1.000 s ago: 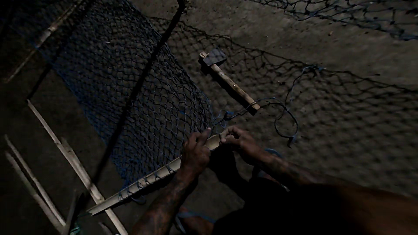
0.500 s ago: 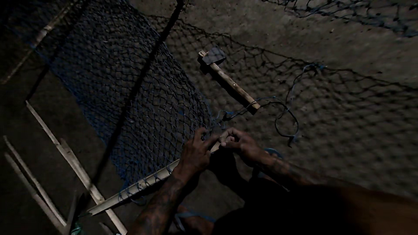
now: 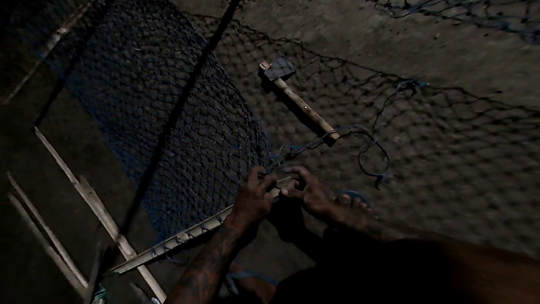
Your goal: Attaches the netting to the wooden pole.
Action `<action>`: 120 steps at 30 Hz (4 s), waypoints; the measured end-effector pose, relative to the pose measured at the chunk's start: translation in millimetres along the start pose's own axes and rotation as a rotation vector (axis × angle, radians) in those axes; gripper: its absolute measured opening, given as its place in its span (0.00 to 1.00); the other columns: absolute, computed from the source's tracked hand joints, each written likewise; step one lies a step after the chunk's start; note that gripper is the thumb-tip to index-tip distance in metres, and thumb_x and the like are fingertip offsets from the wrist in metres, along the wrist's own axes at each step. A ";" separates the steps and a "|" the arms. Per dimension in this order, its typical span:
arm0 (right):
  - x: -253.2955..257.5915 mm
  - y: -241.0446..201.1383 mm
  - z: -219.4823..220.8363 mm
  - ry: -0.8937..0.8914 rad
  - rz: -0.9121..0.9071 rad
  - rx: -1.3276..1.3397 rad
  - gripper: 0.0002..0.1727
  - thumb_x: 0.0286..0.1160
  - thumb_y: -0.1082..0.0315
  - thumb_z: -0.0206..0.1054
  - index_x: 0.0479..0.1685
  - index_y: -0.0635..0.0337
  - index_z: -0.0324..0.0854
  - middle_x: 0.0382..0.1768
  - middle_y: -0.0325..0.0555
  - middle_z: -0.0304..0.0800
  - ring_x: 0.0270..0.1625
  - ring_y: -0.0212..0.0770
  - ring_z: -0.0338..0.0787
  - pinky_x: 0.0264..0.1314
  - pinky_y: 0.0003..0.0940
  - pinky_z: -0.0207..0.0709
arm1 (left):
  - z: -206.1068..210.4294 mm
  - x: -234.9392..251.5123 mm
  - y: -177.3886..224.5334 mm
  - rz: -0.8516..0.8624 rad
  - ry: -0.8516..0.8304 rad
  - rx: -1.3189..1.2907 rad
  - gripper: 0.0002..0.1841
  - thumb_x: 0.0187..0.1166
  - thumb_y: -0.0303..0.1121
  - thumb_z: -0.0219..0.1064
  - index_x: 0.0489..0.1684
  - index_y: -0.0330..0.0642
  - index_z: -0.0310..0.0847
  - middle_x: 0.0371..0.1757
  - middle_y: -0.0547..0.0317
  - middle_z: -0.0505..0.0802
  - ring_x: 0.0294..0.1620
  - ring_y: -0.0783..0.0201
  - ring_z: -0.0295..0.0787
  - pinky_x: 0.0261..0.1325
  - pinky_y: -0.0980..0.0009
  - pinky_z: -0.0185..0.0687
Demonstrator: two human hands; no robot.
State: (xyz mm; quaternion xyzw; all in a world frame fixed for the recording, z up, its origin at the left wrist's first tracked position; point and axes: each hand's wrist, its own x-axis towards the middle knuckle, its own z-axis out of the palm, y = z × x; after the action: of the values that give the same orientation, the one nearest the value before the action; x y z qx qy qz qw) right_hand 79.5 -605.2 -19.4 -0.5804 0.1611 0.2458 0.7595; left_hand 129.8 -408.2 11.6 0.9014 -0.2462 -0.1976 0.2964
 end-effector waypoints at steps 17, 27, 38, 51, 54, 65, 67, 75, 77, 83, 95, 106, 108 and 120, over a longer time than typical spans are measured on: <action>7.8 5.9 -7.5 -0.085 0.079 0.073 0.16 0.75 0.70 0.72 0.60 0.63 0.81 0.41 0.41 0.88 0.41 0.32 0.88 0.51 0.30 0.85 | 4.2 -1.9 -8.3 0.051 0.047 0.041 0.23 0.63 0.38 0.80 0.57 0.40 0.88 0.61 0.36 0.84 0.45 0.53 0.91 0.46 0.63 0.91; 1.7 1.7 -7.2 -0.024 -0.087 -0.192 0.11 0.81 0.60 0.67 0.39 0.57 0.87 0.31 0.31 0.88 0.33 0.21 0.85 0.41 0.20 0.80 | 11.2 5.8 -5.8 0.069 0.235 0.054 0.22 0.60 0.39 0.81 0.50 0.36 0.88 0.58 0.39 0.85 0.47 0.55 0.89 0.48 0.65 0.89; 12.6 -6.6 -5.0 -0.022 0.009 -0.034 0.10 0.81 0.64 0.67 0.50 0.60 0.87 0.39 0.36 0.91 0.39 0.27 0.88 0.46 0.25 0.83 | 7.2 4.0 -8.0 0.082 0.219 0.044 0.21 0.58 0.40 0.81 0.45 0.35 0.87 0.57 0.39 0.86 0.46 0.55 0.89 0.46 0.65 0.90; 24.1 -2.3 -5.1 0.102 0.128 0.089 0.12 0.88 0.66 0.60 0.43 0.66 0.84 0.29 0.40 0.87 0.30 0.33 0.87 0.40 0.30 0.85 | -41.2 -21.7 -43.6 0.004 -0.028 0.189 0.29 0.67 0.53 0.79 0.57 0.38 0.88 0.65 0.42 0.88 0.61 0.47 0.89 0.60 0.50 0.88; 24.2 -2.3 -5.9 0.124 0.122 0.091 0.12 0.89 0.67 0.59 0.40 0.64 0.82 0.28 0.39 0.86 0.29 0.32 0.87 0.38 0.29 0.85 | -38.5 -28.0 -36.0 -0.029 -0.167 0.314 0.34 0.65 0.56 0.78 0.63 0.37 0.86 0.62 0.40 0.91 0.64 0.41 0.88 0.64 0.42 0.84; 27.8 -11.4 -12.3 0.245 0.138 0.101 0.10 0.88 0.70 0.58 0.42 0.65 0.82 0.26 0.39 0.85 0.27 0.31 0.84 0.36 0.27 0.83 | -27.2 -50.5 -46.3 -0.242 -0.261 0.393 0.29 0.75 0.48 0.72 0.69 0.35 0.82 0.65 0.38 0.88 0.67 0.40 0.86 0.70 0.47 0.80; 28.4 -13.4 -13.1 0.257 0.134 0.117 0.11 0.88 0.70 0.59 0.39 0.64 0.83 0.25 0.39 0.85 0.25 0.31 0.84 0.34 0.27 0.82 | -26.3 -55.3 -52.4 -0.225 -0.231 0.407 0.29 0.74 0.48 0.72 0.66 0.34 0.83 0.62 0.38 0.89 0.63 0.41 0.88 0.65 0.47 0.83; 29.1 -9.8 -18.4 0.249 0.064 0.048 0.12 0.89 0.67 0.58 0.42 0.63 0.84 0.26 0.38 0.84 0.27 0.30 0.83 0.34 0.27 0.81 | -24.7 -64.1 -60.2 -0.217 -0.156 0.394 0.27 0.72 0.46 0.71 0.59 0.30 0.85 0.56 0.36 0.91 0.59 0.38 0.89 0.62 0.45 0.83; 27.3 -8.0 -19.1 0.225 0.013 0.011 0.11 0.88 0.66 0.58 0.42 0.63 0.82 0.27 0.37 0.82 0.27 0.28 0.81 0.34 0.25 0.79 | -18.8 -67.3 -66.4 -0.112 -0.034 0.384 0.26 0.68 0.45 0.73 0.54 0.30 0.86 0.50 0.37 0.92 0.52 0.39 0.91 0.56 0.46 0.86; 22.2 -13.6 -13.3 0.185 0.037 0.077 0.07 0.84 0.68 0.64 0.44 0.64 0.82 0.33 0.40 0.90 0.33 0.30 0.88 0.40 0.26 0.84 | -3.0 -67.3 -63.1 -0.052 0.169 0.404 0.25 0.63 0.46 0.77 0.47 0.32 0.89 0.44 0.39 0.92 0.46 0.40 0.92 0.50 0.46 0.88; 15.4 -27.7 -7.6 0.163 0.212 0.083 0.13 0.86 0.61 0.64 0.41 0.63 0.83 0.35 0.41 0.93 0.34 0.31 0.89 0.41 0.28 0.84 | 4.1 -60.5 -55.0 -0.050 0.237 0.436 0.26 0.65 0.50 0.77 0.46 0.32 0.88 0.45 0.40 0.93 0.46 0.42 0.92 0.49 0.47 0.88; 18.9 -21.6 -22.9 0.155 0.083 0.264 0.12 0.92 0.63 0.52 0.51 0.61 0.77 0.33 0.40 0.87 0.29 0.30 0.84 0.34 0.25 0.80 | 2.1 -58.7 -59.6 -0.017 0.211 0.418 0.27 0.64 0.51 0.75 0.49 0.33 0.89 0.45 0.40 0.93 0.46 0.42 0.93 0.50 0.48 0.88; 20.0 -23.4 -19.5 0.196 0.102 0.290 0.12 0.92 0.63 0.54 0.48 0.61 0.78 0.32 0.40 0.85 0.28 0.31 0.82 0.33 0.26 0.80 | 4.3 -59.4 -60.1 -0.020 0.211 0.431 0.27 0.64 0.51 0.74 0.48 0.33 0.89 0.45 0.40 0.93 0.46 0.42 0.93 0.49 0.47 0.88; 28.8 -20.5 -12.8 0.227 0.231 0.271 0.08 0.82 0.67 0.67 0.45 0.65 0.81 0.32 0.44 0.88 0.32 0.34 0.86 0.38 0.29 0.82 | 10.5 -59.4 -56.1 -0.031 0.260 0.470 0.26 0.63 0.52 0.74 0.46 0.35 0.89 0.43 0.43 0.93 0.43 0.44 0.93 0.44 0.49 0.88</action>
State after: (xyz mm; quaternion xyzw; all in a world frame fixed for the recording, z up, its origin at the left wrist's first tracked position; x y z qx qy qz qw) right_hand 115.3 -616.3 -21.7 -0.4744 0.3427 0.2402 0.7745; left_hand 95.2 -340.1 -19.1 0.9669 -0.2314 -0.0223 0.1051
